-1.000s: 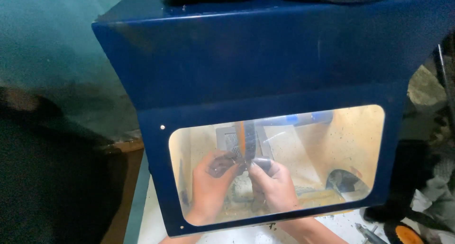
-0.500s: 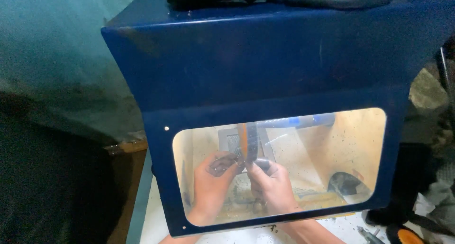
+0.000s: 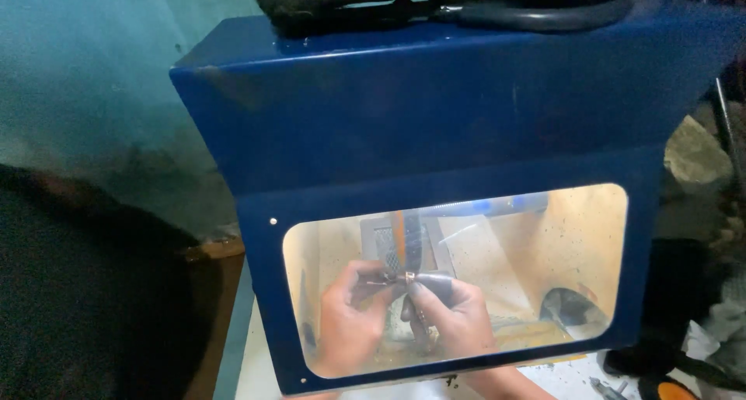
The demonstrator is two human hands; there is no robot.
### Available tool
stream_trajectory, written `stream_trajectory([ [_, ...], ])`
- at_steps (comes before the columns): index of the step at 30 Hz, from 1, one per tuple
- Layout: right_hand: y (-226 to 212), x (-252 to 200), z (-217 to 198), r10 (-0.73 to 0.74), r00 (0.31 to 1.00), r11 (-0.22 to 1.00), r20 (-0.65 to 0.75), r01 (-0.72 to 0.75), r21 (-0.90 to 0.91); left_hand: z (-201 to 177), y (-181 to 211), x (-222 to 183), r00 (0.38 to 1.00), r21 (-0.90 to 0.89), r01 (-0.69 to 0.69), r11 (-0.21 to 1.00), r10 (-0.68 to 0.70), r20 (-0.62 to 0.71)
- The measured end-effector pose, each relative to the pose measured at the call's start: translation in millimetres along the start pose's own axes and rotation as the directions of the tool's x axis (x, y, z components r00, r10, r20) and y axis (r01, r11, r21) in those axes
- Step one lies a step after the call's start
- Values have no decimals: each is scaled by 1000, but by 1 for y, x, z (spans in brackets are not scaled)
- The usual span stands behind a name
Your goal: Polishing a metal jewelry chain using a bench-mounted polishing machine with a rotating wheel.
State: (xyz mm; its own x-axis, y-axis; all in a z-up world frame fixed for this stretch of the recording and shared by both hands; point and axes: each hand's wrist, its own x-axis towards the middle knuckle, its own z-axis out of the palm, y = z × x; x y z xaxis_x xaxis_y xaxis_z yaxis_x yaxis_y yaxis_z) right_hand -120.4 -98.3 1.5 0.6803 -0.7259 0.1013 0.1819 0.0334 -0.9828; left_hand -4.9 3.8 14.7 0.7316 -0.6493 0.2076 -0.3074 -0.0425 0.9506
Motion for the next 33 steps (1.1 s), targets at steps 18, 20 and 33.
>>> stream_trajectory([
  [18,4,9,4,201,967,979,-156,-203,4,12,8,9,962,-160,262,952,-271,-35],
  [20,7,9,4,172,977,985,-130,-175,-12,12,10,10,955,-158,282,946,-293,-53],
  [33,2,4,2,120,990,993,-71,-121,-13,9,-5,7,986,-88,150,985,-155,-55],
])
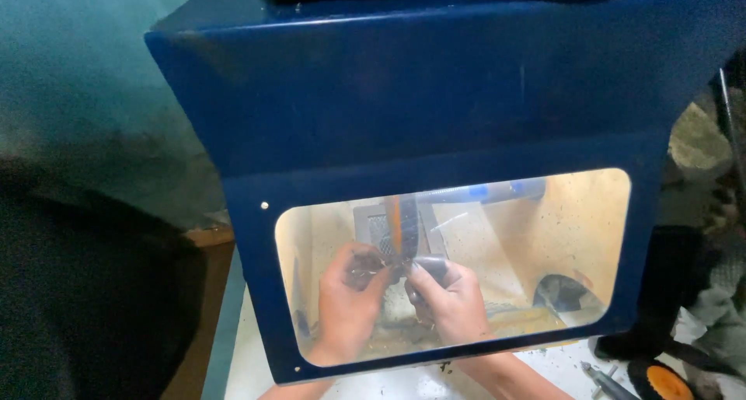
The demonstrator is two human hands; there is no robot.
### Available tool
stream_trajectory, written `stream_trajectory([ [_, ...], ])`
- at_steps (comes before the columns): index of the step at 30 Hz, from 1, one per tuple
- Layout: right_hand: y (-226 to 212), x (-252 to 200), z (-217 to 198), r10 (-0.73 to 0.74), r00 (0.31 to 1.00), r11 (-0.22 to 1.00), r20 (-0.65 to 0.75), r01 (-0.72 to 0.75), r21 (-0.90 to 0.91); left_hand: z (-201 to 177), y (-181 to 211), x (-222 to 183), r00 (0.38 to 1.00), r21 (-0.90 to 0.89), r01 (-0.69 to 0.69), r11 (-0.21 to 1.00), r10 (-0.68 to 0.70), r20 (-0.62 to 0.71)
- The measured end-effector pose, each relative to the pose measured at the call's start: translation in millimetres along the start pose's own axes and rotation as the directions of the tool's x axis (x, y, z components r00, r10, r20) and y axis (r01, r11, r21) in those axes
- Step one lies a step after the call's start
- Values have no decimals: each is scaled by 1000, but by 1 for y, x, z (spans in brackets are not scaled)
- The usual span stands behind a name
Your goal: Polishing a metal jewelry chain using a bench-mounted polishing machine with a rotating wheel.
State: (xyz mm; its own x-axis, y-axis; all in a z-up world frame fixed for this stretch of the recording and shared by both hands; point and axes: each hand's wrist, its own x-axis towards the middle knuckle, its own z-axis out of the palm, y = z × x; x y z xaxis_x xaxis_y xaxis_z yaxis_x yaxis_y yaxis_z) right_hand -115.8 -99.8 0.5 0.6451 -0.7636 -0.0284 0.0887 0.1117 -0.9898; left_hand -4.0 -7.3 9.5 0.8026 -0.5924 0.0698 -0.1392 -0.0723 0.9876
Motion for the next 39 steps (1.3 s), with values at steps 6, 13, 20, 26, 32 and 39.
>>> stream_trajectory([
  [6,3,0,-1,0,1000,1000,-24,-1,-21,1,3,-1,998,7,64,998,-64,-12],
  [13,22,14,0,38,999,992,22,-41,123,2,4,4,989,-17,146,989,-147,-34],
  [20,10,-7,0,-101,994,991,33,97,90,-6,-4,-13,925,54,-374,926,377,-49],
  [26,24,-13,-9,-279,952,941,130,243,237,-9,7,-23,673,14,-739,674,739,-35],
  [32,22,1,-7,-120,993,990,14,118,76,-8,-9,-7,839,83,-543,836,537,82],
  [39,33,12,-4,1,1000,995,30,-4,102,3,16,-2,985,-22,170,985,-170,1],
])
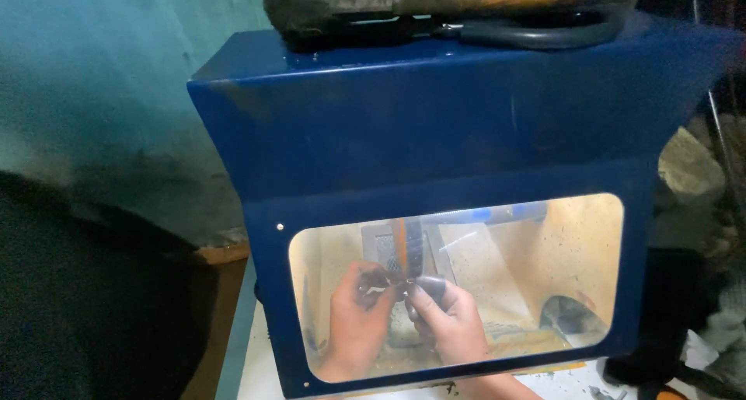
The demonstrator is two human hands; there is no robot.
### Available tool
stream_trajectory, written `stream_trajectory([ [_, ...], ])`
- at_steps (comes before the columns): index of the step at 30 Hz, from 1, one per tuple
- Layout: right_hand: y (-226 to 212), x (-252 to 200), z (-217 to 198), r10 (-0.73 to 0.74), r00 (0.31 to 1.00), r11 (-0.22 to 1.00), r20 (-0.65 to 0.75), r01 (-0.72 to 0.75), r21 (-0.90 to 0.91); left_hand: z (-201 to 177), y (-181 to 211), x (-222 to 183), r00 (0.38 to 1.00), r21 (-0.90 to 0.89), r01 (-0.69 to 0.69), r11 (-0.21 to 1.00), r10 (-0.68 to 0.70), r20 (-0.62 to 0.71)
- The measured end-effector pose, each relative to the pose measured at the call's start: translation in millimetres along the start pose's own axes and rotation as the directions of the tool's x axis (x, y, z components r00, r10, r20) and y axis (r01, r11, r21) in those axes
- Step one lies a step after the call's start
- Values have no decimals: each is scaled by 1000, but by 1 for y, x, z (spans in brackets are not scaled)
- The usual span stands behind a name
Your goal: Polishing a metal jewelry chain using a bench-mounted polishing machine with a rotating wheel.
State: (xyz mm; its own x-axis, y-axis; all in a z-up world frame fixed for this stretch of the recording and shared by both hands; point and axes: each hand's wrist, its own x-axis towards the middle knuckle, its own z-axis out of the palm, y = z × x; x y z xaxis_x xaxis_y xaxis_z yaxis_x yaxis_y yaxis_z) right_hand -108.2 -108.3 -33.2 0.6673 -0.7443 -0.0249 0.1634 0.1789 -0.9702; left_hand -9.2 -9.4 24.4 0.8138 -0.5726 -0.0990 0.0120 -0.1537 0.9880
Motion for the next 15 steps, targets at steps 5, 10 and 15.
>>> stream_trajectory([
  [5,-9,-3,3,70,997,998,-28,-70,-3,-3,-10,5,998,-30,-62,998,62,10],
  [10,-18,-8,4,6,1000,998,8,-5,-64,-6,-17,7,989,-23,-144,989,144,19],
  [15,-26,-10,14,28,1000,999,15,-27,-27,-5,-17,10,997,-101,-72,992,73,8],
])
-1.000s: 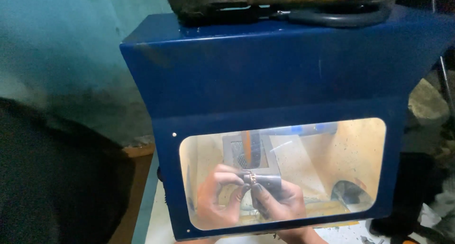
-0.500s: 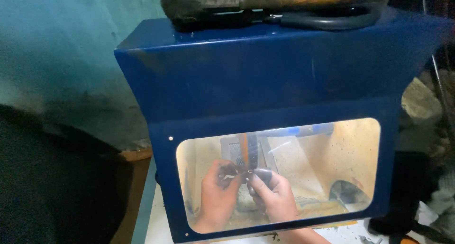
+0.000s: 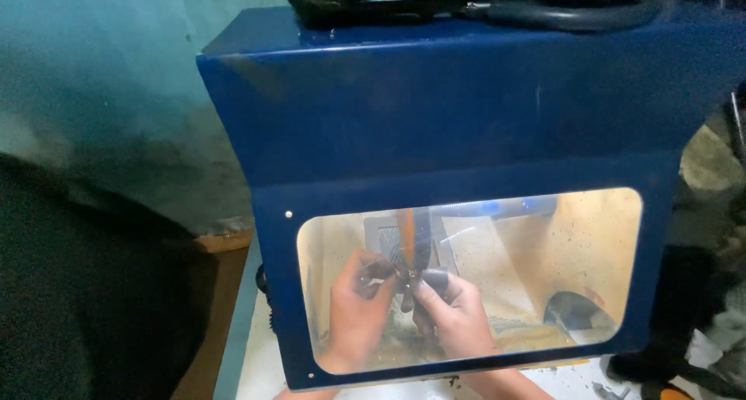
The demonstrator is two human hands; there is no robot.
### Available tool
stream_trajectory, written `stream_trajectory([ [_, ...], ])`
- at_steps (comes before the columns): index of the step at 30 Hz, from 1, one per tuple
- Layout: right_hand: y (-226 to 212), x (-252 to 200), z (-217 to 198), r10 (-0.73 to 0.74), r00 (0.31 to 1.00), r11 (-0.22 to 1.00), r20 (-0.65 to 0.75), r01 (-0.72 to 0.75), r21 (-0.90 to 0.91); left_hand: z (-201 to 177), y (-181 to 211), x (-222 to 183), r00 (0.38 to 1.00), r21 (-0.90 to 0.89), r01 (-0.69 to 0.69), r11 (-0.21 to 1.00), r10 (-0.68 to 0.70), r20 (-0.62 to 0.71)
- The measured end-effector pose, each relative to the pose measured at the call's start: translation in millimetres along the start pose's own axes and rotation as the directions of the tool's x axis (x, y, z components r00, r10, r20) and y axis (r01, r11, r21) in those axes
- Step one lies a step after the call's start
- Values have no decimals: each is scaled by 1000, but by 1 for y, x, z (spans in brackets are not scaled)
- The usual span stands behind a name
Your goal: Polishing a metal jewelry chain using a bench-mounted polishing machine with a rotating wheel.
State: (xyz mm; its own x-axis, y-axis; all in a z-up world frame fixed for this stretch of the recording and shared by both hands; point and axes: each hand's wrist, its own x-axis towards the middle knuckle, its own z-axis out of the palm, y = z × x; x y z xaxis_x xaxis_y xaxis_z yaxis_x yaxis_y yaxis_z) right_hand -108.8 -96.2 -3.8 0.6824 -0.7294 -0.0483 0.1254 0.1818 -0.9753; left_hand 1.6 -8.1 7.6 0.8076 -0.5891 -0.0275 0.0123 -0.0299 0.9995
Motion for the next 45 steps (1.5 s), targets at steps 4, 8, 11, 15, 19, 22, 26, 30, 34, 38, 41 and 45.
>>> stream_trajectory([
  [4,1,0,-4,-122,991,992,54,124,-37,-3,1,-4,991,71,-130,989,129,29],
  [8,-3,0,-3,-47,999,998,22,48,-50,0,1,-2,999,48,-37,998,37,4],
  [11,-6,0,-2,-47,999,995,20,49,-82,-1,1,-3,998,53,-65,996,65,1],
  [15,-1,3,-2,-41,997,998,65,44,-45,1,5,1,1000,46,11,999,-9,-29],
  [19,-5,-2,-5,-74,994,996,75,77,-39,-2,-4,-1,982,-16,-187,982,187,14],
  [22,-11,-3,0,12,999,999,50,-10,-37,0,4,-1,1000,77,-14,997,14,-4],
  [26,-12,-3,-2,-18,998,999,52,20,-40,-1,3,-2,998,73,-55,996,55,0],
  [30,-8,4,-3,-4,999,990,49,10,-138,2,17,-4,996,31,90,995,-89,-25],
  [34,-13,0,-4,-69,997,991,40,73,-110,1,0,-2,995,30,-96,995,96,4],
  [38,-12,1,-4,5,999,997,38,-2,-80,4,5,-2,999,16,9,1000,-8,-35],
  [41,-4,2,-12,-61,994,997,87,65,-44,3,3,-2,999,42,-32,999,32,-15],
  [45,-2,8,-8,-18,997,997,79,24,-70,3,-2,6,1000,39,6,999,-6,-23],
])
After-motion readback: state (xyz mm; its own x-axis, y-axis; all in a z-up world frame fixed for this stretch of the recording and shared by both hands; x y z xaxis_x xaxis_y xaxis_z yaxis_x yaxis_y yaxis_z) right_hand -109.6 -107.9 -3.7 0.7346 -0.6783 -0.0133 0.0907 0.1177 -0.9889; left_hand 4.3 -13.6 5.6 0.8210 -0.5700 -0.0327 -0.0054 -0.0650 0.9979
